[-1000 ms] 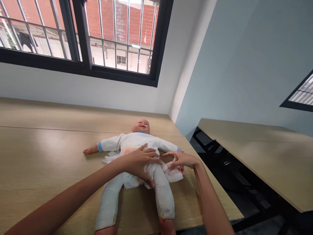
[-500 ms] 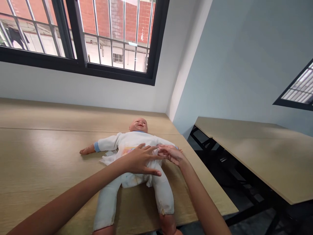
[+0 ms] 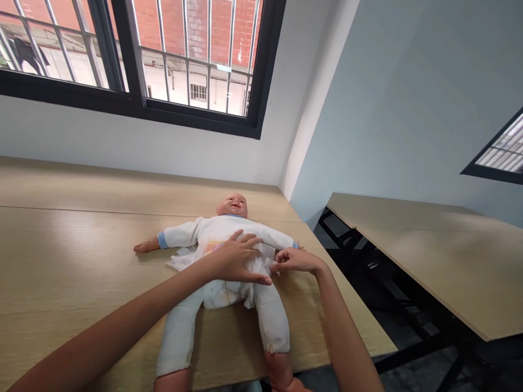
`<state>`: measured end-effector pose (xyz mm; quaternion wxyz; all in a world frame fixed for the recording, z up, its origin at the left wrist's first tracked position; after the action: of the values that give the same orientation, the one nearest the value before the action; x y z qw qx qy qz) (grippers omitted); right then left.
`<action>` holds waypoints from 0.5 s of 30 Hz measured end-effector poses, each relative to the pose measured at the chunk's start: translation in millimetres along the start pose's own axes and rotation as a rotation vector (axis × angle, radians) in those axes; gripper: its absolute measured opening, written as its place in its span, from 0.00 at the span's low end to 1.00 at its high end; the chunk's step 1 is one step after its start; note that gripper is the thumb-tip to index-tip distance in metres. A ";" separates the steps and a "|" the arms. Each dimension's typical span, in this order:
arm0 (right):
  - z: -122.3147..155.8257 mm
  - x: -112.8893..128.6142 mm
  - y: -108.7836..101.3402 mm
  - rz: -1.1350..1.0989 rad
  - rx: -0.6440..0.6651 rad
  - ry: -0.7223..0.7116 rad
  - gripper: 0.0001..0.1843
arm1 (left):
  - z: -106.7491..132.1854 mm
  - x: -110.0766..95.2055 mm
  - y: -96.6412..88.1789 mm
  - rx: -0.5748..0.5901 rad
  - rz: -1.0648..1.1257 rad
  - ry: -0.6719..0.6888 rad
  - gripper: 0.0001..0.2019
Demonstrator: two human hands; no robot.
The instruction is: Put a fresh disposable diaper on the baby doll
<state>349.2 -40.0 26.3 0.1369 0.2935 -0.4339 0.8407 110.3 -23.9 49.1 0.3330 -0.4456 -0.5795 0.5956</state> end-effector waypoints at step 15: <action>2.0 47.8 11.7 -0.417 -0.193 -0.471 0.25 | -6.4 -0.2 8.9 -0.013 0.012 -0.057 0.35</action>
<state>306.4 -49.7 48.9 0.2288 0.5482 -0.4619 0.6586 117.3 -22.5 40.8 0.3098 -0.4340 -0.5898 0.6065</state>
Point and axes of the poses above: each hand's wrist, its own z-axis away from the middle knuckle, its own y-axis out of the palm, x = y × z, the point moved 1 cm from there along -z, towards the middle knuckle, and after that the axes turned 9 degrees about x, right-handed, at the moved point
